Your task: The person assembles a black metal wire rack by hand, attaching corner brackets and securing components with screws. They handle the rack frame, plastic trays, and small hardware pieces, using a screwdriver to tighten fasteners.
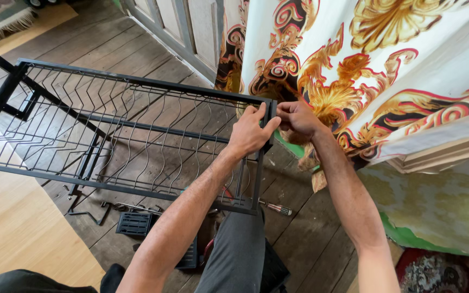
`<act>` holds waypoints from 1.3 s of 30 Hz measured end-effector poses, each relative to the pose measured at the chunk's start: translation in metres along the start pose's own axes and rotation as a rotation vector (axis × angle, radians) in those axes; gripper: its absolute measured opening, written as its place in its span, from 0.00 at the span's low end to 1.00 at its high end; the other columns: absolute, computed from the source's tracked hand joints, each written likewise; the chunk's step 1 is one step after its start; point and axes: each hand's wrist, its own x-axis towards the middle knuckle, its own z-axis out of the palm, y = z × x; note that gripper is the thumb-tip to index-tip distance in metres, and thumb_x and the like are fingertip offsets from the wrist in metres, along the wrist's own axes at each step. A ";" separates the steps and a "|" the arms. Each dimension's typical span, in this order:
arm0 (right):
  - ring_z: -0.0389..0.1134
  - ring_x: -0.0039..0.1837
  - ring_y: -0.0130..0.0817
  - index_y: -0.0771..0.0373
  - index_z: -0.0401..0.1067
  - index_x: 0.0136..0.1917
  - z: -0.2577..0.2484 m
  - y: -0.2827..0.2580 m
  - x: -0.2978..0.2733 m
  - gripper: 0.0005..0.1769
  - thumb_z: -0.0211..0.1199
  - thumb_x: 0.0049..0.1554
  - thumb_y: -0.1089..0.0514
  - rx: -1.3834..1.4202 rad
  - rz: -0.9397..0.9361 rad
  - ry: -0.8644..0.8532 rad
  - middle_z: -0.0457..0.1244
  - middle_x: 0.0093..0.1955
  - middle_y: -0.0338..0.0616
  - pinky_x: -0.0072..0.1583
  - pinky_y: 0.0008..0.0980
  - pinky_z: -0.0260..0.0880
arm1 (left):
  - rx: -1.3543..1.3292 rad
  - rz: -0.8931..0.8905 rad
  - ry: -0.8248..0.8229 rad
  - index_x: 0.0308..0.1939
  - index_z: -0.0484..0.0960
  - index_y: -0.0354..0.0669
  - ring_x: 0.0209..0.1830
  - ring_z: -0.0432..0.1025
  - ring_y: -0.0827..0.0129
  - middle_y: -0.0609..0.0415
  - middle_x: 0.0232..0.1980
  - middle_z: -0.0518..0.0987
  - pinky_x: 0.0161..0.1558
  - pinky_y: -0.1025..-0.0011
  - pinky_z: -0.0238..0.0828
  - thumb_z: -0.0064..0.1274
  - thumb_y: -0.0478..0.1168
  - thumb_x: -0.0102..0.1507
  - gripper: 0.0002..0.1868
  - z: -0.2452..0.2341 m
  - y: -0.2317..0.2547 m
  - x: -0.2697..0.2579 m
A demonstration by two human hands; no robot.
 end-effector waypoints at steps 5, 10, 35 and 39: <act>0.65 0.42 0.23 0.67 0.73 0.58 0.009 -0.004 -0.015 0.14 0.63 0.66 0.53 -0.185 -0.130 0.083 0.67 0.45 0.37 0.45 0.26 0.68 | -0.023 -0.064 -0.062 0.68 0.76 0.50 0.54 0.75 0.49 0.46 0.53 0.77 0.54 0.55 0.72 0.50 0.63 0.62 0.36 -0.006 0.004 -0.010; 0.67 0.65 0.27 0.63 0.62 0.74 0.017 -0.010 -0.023 0.27 0.61 0.64 0.56 -0.077 -0.284 -0.016 0.65 0.67 0.40 0.65 0.31 0.69 | -0.026 -0.012 0.010 0.69 0.72 0.40 0.55 0.76 0.52 0.45 0.55 0.78 0.55 0.58 0.73 0.53 0.65 0.62 0.41 -0.006 0.000 -0.006; 0.68 0.63 0.32 0.61 0.64 0.75 0.045 0.092 0.021 0.24 0.59 0.68 0.55 0.498 -0.475 0.044 0.66 0.64 0.41 0.65 0.35 0.70 | -0.107 -0.022 0.069 0.68 0.72 0.36 0.55 0.78 0.55 0.46 0.58 0.78 0.53 0.57 0.75 0.51 0.67 0.62 0.43 -0.003 0.003 -0.019; 0.69 0.61 0.30 0.59 0.63 0.75 0.049 0.091 0.020 0.25 0.57 0.67 0.55 0.517 -0.445 0.074 0.66 0.64 0.39 0.63 0.33 0.71 | -0.112 -0.012 0.075 0.69 0.72 0.35 0.56 0.77 0.54 0.45 0.58 0.79 0.54 0.57 0.75 0.50 0.67 0.62 0.43 -0.004 0.001 -0.022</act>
